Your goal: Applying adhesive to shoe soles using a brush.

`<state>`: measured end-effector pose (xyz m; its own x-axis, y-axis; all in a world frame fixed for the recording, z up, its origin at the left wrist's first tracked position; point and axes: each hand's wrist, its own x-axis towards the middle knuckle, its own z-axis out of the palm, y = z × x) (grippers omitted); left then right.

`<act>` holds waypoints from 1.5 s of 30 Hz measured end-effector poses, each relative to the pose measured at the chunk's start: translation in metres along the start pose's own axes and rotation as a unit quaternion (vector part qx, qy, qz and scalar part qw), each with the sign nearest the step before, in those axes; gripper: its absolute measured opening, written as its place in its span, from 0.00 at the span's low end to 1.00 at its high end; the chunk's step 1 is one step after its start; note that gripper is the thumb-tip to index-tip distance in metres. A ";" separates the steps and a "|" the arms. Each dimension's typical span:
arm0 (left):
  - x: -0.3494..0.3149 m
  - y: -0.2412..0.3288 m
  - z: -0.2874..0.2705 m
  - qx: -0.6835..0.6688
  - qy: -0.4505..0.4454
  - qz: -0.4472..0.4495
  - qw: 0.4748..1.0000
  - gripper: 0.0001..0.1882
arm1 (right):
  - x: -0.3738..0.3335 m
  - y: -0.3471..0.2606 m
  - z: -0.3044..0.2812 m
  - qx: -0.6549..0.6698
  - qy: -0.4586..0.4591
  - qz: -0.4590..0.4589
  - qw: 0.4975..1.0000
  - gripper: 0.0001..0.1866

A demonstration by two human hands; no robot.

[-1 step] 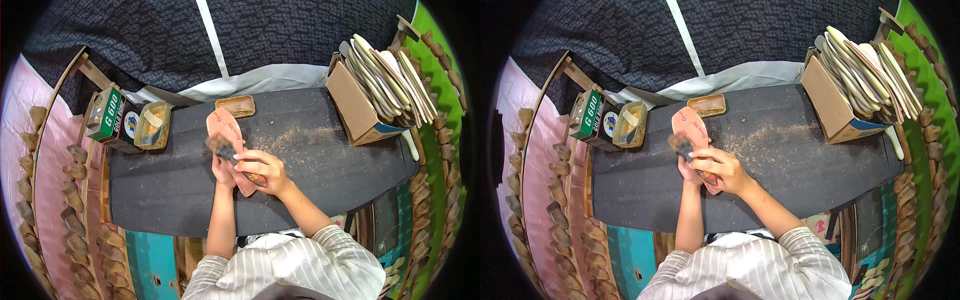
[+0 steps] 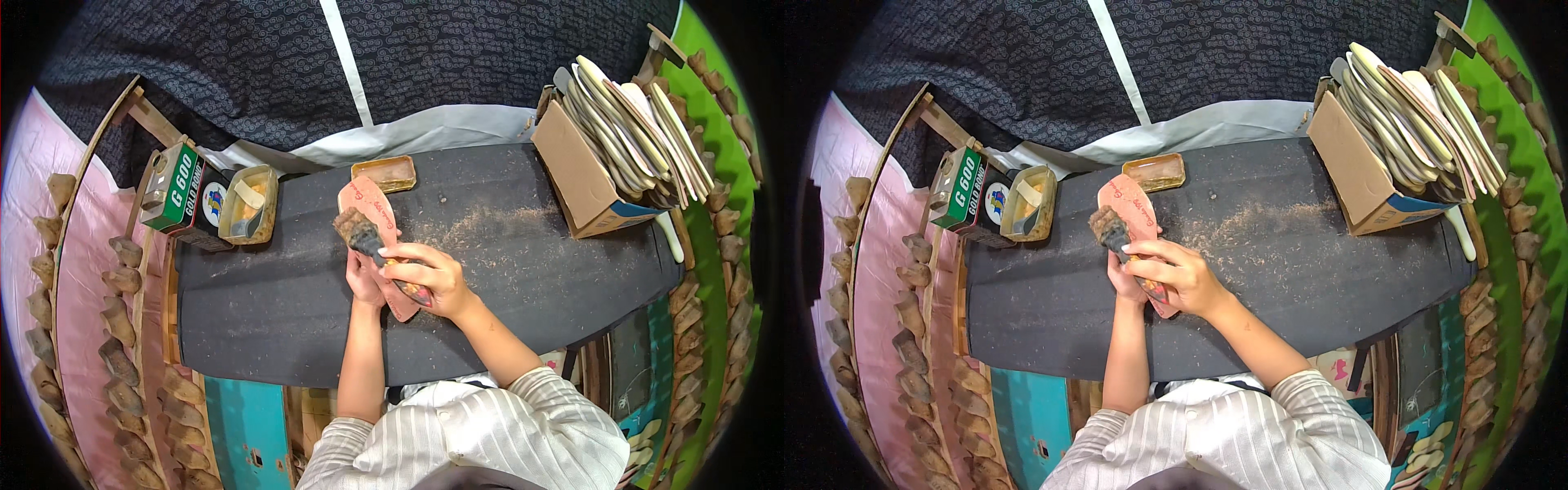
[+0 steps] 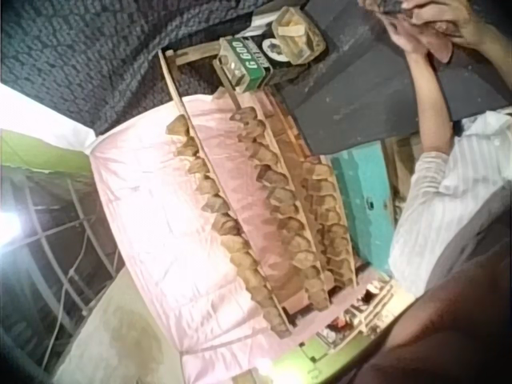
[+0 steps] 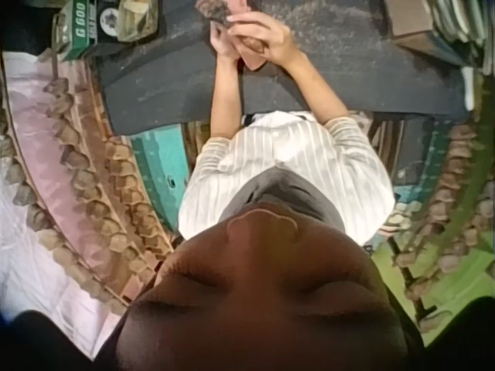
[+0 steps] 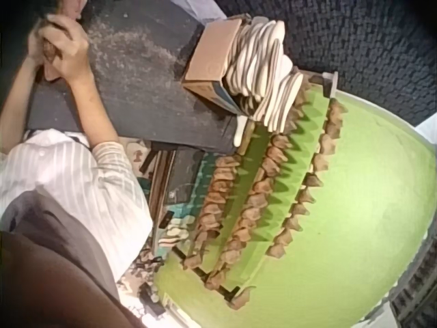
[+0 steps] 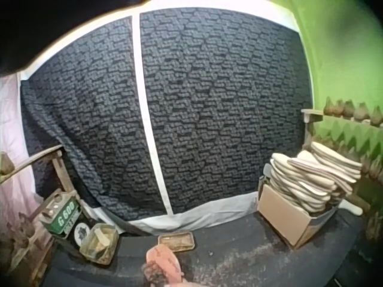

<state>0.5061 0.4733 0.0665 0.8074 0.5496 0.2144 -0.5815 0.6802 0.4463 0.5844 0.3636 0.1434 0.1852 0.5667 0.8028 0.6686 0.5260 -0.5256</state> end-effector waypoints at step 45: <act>0.003 0.014 -0.009 -0.077 0.051 0.009 0.996 0.37 | 0.002 -0.003 -0.012 0.009 -0.146 0.015 0.989 0.16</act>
<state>0.4992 0.4891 0.0653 0.7866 0.6038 0.1292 -0.6110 0.7311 0.3036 0.5915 0.3555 0.1498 -0.0136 0.7403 0.6722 0.6522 0.5161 -0.5552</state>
